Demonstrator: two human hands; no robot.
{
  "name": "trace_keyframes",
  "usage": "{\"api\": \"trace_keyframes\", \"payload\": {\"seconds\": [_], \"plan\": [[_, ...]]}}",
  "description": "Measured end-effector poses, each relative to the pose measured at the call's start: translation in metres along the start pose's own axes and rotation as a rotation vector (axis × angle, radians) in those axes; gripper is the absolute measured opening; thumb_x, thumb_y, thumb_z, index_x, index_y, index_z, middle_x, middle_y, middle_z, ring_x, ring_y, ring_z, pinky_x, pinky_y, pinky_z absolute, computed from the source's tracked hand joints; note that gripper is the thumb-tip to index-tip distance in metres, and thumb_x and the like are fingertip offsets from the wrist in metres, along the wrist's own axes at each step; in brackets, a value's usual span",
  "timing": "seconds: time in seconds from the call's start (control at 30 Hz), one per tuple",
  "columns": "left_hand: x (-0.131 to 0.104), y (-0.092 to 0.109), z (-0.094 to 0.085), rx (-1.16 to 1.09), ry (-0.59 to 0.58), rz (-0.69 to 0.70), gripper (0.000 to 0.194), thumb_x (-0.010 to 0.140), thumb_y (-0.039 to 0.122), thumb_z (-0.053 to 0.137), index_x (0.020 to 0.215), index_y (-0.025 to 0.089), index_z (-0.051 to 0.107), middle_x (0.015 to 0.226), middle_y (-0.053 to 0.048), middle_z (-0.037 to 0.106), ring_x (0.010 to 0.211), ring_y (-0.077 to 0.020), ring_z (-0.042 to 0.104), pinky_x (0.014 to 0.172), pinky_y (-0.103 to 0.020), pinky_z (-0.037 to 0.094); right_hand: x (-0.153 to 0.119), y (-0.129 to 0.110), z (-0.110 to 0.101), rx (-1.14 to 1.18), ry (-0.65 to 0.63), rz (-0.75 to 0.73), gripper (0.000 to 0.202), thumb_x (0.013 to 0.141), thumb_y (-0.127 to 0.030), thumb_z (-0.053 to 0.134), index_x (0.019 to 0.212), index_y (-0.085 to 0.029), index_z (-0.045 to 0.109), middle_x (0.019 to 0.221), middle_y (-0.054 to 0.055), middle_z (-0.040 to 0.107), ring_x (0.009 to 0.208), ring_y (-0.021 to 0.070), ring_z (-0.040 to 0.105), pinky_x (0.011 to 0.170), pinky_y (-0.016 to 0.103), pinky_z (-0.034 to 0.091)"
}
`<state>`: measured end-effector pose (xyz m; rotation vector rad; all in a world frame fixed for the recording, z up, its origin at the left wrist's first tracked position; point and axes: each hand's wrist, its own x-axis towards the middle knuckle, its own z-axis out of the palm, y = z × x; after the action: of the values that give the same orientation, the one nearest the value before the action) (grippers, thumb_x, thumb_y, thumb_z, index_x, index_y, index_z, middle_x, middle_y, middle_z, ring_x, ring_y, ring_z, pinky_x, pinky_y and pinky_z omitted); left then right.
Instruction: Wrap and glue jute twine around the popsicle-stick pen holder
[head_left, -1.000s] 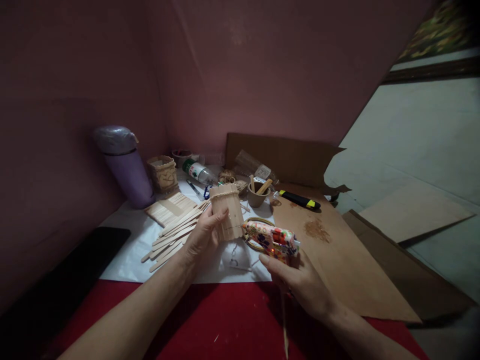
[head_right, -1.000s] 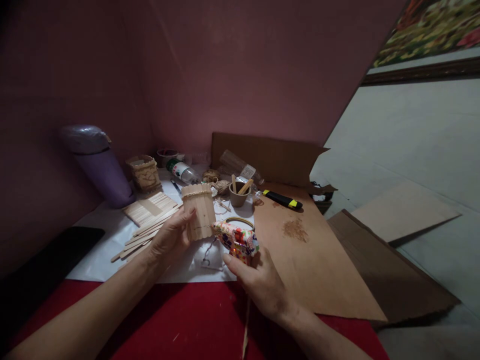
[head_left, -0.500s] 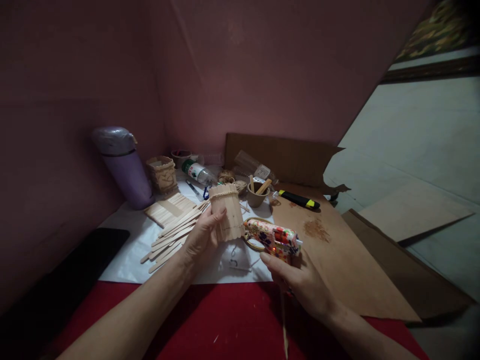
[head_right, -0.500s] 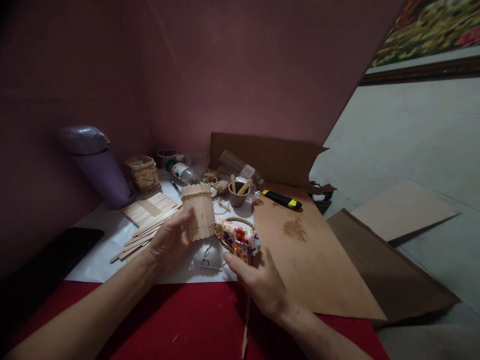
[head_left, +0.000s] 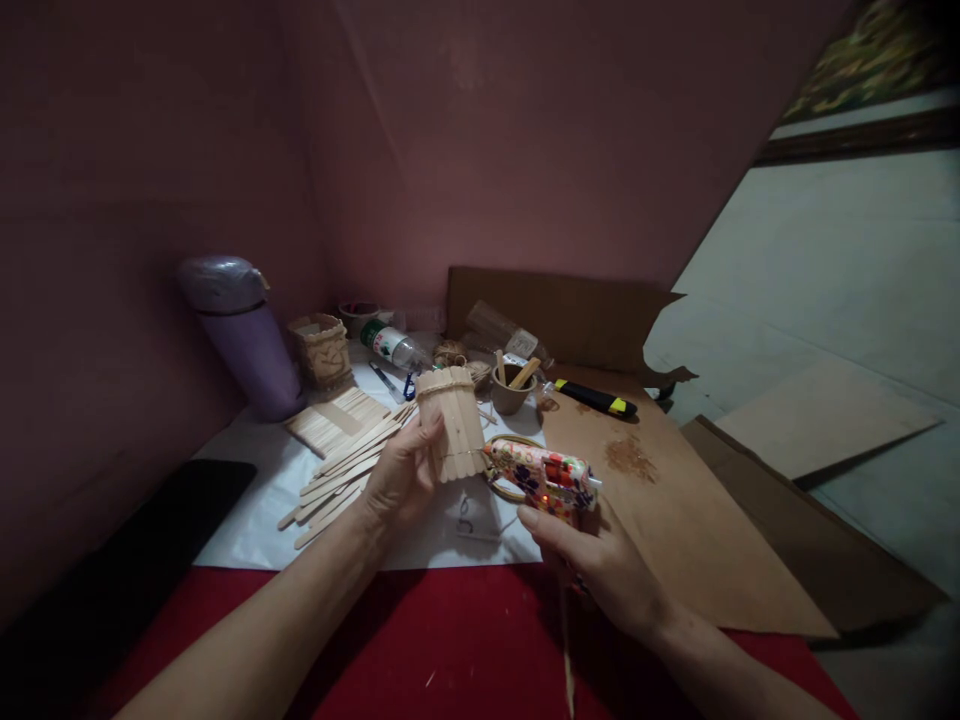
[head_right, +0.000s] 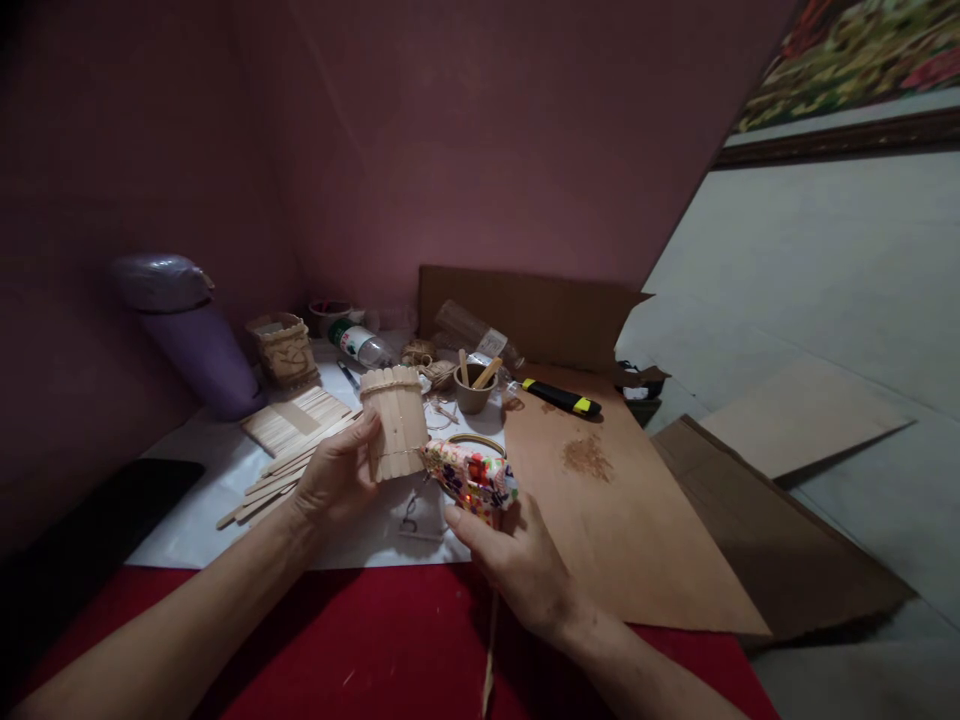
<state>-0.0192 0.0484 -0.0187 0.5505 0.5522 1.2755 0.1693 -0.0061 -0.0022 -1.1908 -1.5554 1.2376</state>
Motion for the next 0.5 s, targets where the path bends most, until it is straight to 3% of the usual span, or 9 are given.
{"api": "trace_keyframes", "payload": {"seconds": [0.27, 0.5], "plan": [[-0.0008, -0.0018, -0.0031, 0.010, -0.029, -0.014, 0.045, 0.075, 0.032, 0.068, 0.114, 0.012, 0.060, 0.089, -0.012, 0.071, 0.082, -0.0271, 0.066, 0.080, -0.041, 0.049, 0.0003, 0.0017, 0.0001, 0.014, -0.014, -0.015, 0.021, 0.081, -0.039, 0.064, 0.075, -0.019, 0.064, 0.045, -0.004, 0.044, 0.046, 0.0133, 0.044, 0.046, 0.025, 0.035], [-0.0001, -0.0024, -0.0074, 0.004, -0.050, -0.011, 0.048, 0.074, 0.032, 0.068, 0.118, 0.015, 0.058, 0.088, -0.012, 0.071, 0.079, -0.0271, 0.066, 0.075, -0.042, 0.050, 0.0006, 0.0035, -0.0018, -0.008, -0.016, -0.023, 0.021, 0.081, -0.038, 0.062, 0.074, -0.019, 0.064, 0.045, -0.004, 0.044, 0.047, 0.0139, 0.045, 0.048, 0.026, 0.037]]}}
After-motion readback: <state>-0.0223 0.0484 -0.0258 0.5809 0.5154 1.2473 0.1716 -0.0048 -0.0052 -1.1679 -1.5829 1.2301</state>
